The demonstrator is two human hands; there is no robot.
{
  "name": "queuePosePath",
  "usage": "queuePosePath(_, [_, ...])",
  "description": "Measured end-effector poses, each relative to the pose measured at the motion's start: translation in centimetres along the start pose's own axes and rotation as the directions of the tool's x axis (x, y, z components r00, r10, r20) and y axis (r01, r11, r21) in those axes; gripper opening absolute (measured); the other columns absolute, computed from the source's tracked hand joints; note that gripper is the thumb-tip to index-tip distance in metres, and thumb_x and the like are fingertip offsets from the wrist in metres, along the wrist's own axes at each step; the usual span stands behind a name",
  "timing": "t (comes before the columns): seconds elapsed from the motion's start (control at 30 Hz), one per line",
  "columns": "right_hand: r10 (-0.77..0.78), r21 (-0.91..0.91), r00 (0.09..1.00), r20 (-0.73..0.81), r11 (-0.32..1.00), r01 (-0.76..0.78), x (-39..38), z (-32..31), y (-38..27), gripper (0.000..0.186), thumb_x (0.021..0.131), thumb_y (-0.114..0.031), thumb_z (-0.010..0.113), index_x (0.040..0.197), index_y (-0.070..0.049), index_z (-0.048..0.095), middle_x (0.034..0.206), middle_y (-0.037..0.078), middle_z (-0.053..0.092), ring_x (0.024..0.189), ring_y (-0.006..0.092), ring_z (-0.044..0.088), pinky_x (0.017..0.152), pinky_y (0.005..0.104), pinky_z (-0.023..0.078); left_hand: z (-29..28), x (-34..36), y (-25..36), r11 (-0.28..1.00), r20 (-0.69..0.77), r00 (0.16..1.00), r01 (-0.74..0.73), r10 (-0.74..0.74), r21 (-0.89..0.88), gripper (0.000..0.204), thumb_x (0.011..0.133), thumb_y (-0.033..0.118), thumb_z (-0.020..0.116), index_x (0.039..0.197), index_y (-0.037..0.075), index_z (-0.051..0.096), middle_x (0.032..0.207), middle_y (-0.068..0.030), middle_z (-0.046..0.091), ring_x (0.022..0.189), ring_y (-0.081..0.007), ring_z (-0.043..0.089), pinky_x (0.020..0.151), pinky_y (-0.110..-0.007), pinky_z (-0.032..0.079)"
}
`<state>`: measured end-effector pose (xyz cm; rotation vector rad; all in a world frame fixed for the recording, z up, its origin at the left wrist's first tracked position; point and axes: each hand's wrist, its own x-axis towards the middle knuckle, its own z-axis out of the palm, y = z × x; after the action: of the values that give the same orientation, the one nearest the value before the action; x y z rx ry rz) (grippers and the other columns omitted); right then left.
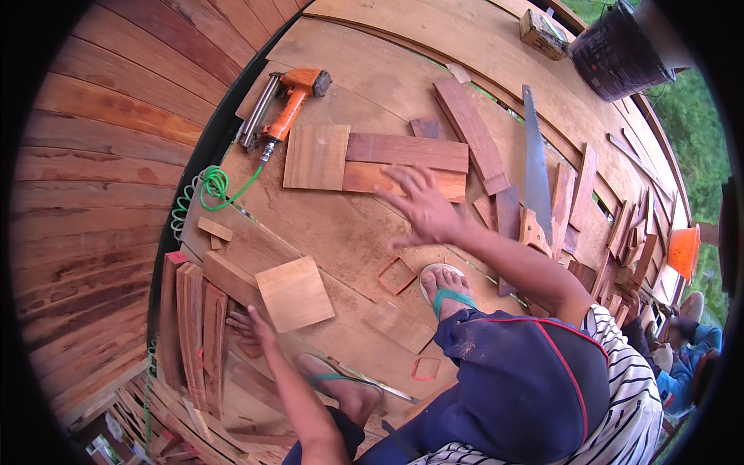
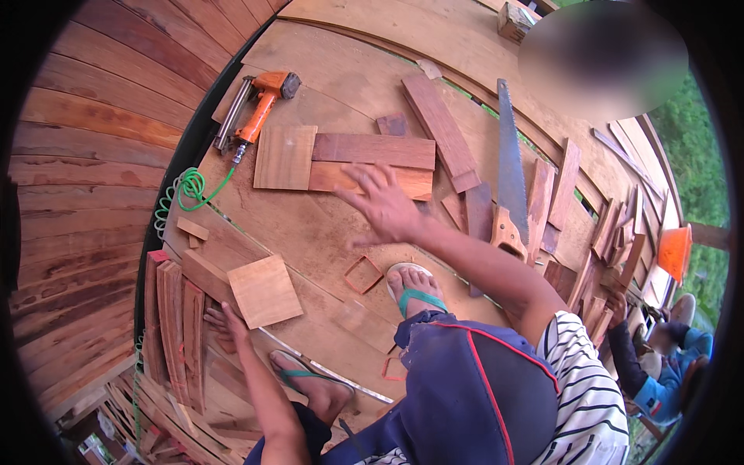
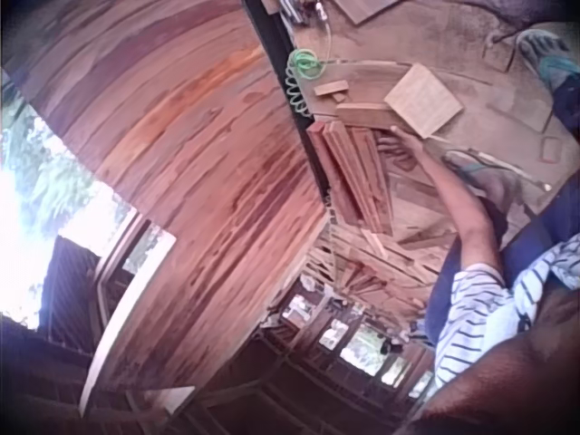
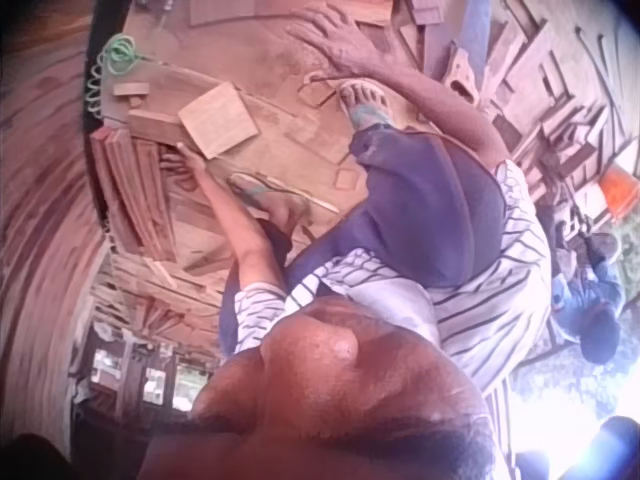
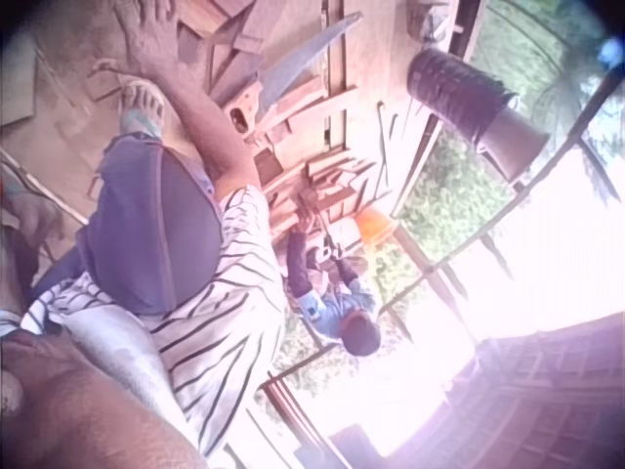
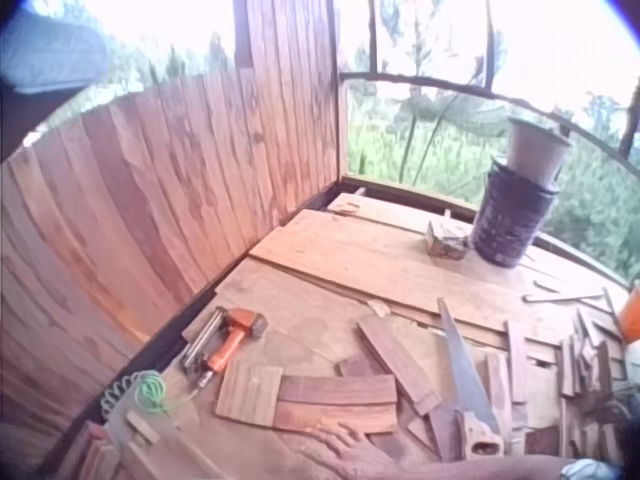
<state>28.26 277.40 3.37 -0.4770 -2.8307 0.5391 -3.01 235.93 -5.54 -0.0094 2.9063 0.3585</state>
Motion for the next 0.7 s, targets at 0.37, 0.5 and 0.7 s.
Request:
queuePosePath(0.37, [-0.067,0.247,0.921,0.383,0.968,-0.033,-10.8,1.9,-10.3,0.081,0.083,-0.073,0.060,0.140,-0.015,0.052,0.149,0.007,0.044,0.139,0.0326,0.039,0.117,0.0498,0.030,-13.6,-0.9,9.1,0.879,-0.154,0.916,-0.399,0.371,-0.260,0.055,0.103,0.036,0.050,0.133,-0.010,0.056,0.149,-0.0320,0.042,0.138,-0.0374,0.045,0.112,-0.046,0.036])
queuePosePath(0.5, [-0.059,0.283,0.964,0.259,0.959,-0.018,-10.0,2.0,-9.6,0.084,0.082,-0.070,0.064,0.136,-0.007,0.054,0.138,0.012,0.053,0.131,0.0331,0.046,0.111,0.0449,0.038,-24.7,-10.1,22.0,0.534,-0.097,0.706,-0.610,0.701,-0.585,0.036,0.102,0.025,0.056,0.096,-0.010,0.062,0.128,-0.0211,0.065,0.110,-0.0256,0.062,0.093,-0.037,0.047])
queuePosePath(0.7, [-0.024,0.230,0.966,0.259,0.973,-0.037,-10.1,1.2,-9.7,0.080,0.085,-0.065,0.065,0.135,-0.004,0.055,0.134,0.015,0.056,0.127,0.0323,0.051,0.110,0.0445,0.037,-32.8,-21.7,30.7,-0.244,-0.176,-0.195,-0.913,0.965,-0.326,0.038,0.093,0.027,0.069,0.072,0.001,0.050,0.125,-0.0186,0.067,0.114,-0.0307,0.065,0.097,-0.044,0.049])
